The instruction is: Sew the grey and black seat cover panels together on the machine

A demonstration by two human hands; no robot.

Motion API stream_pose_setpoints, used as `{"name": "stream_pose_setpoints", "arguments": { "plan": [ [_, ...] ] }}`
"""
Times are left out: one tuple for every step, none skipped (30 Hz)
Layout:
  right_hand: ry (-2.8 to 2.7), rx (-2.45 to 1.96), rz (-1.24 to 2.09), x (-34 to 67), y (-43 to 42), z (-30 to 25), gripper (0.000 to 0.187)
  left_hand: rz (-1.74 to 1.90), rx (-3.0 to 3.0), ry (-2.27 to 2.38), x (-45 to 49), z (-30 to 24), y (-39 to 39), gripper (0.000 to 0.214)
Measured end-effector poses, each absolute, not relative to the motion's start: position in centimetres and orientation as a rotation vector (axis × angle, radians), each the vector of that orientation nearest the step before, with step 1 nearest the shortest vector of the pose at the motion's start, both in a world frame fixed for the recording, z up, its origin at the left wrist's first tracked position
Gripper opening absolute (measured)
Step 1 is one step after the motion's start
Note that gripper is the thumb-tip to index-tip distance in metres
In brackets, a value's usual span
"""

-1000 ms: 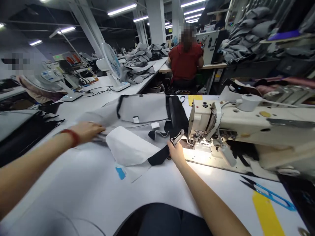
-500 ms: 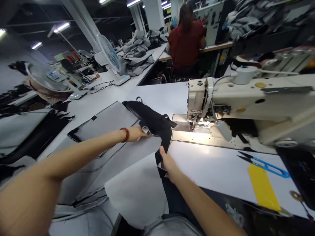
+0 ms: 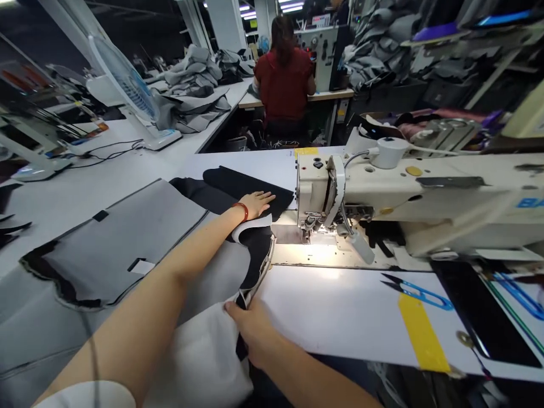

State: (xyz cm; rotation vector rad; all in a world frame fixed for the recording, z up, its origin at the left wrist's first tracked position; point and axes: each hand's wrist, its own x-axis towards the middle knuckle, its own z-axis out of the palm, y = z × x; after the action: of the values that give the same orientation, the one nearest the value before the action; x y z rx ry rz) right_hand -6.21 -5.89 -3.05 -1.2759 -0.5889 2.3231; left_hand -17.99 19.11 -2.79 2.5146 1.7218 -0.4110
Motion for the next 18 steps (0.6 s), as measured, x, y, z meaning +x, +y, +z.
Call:
{"name": "stream_pose_setpoints", "arguments": {
  "plan": [
    [-0.557,-1.292,2.332,-5.6,-6.6,-3.3,0.051,-0.432,2.489,1.752,-17.7,-3.0,18.5,0.048],
    [-0.509,-1.307,2.345,-4.8,-7.6,-3.6,0.056,-0.453,2.464,1.783,-17.3,-3.1,17.5,0.05],
    [-0.474,-1.334,2.355,-3.9,-8.8,-4.1,0.06,-0.472,2.438,1.816,-16.9,-3.3,16.2,0.052],
    [-0.481,-1.359,2.356,-2.9,-10.2,-4.8,0.064,-0.479,2.418,1.854,-16.4,-3.5,14.8,0.054],
    [-0.517,-1.395,2.353,-1.9,-11.6,-5.6,0.066,-0.47,2.408,1.894,-16.0,-3.7,13.2,0.055],
    [-0.585,-1.449,2.336,-0.8,-12.9,-6.4,0.066,-0.443,2.41,1.933,-15.6,-3.9,11.8,0.055],
    [-0.687,-1.518,2.306,0.3,-14.1,-7.2,0.063,-0.393,2.424,1.966,-15.3,-4.1,10.5,0.055],
    [-0.823,-1.571,2.288,1.5,-14.9,-7.8,0.058,-0.328,2.446,1.985,-15.1,-4.3,9.5,0.053],
    [-0.986,-1.58,2.287,2.7,-15.3,-8.3,0.053,-0.256,2.474,1.984,-15.0,-4.5,8.7,0.052],
    [-1.173,-1.548,2.277,4.0,-15.3,-8.5,0.048,-0.189,2.503,1.96,-15.1,-4.6,8.3,0.051],
    [-1.369,-1.509,2.208,5.3,-14.8,-8.5,0.046,-0.133,2.53,1.921,-15.3,-4.8,8.1,0.049],
    [-1.549,-1.485,2.059,6.5,-13.9,-8.2,0.046,-0.088,2.551,1.883,-15.5,-5.0,8.0,0.048],
    [-1.71,-1.474,1.83,7.5,-12.6,-7.8,0.044,-0.054,2.567,1.849,-15.7,-5.1,8.1,0.047],
    [-1.835,-1.493,1.502,8.3,-11.1,-7.2,0.039,-0.031,2.575,1.823,-15.9,-5.2,8.1,0.047],
    [-1.937,-1.487,1.148,8.8,-9.4,-6.5,0.033,-0.015,2.575,1.81,-16.0,-5.3,8.2,0.047],
    [-2.038,-1.414,0.837,8.8,-7.7,-5.8,0.03,-0.005,2.571,1.804,-16.1,-5.4,8.2,0.046],
    [-2.138,-1.274,0.621,8.5,-6.1,-5.1,0.028,-0.001,2.565,1.802,-16.1,-5.4,8.3,0.046],
    [-2.237,-1.082,0.517,7.8,-4.6,-4.5,0.026,-0.002,2.557,1.805,-16.1,-5.4,8.2,0.046]
  ]
}}
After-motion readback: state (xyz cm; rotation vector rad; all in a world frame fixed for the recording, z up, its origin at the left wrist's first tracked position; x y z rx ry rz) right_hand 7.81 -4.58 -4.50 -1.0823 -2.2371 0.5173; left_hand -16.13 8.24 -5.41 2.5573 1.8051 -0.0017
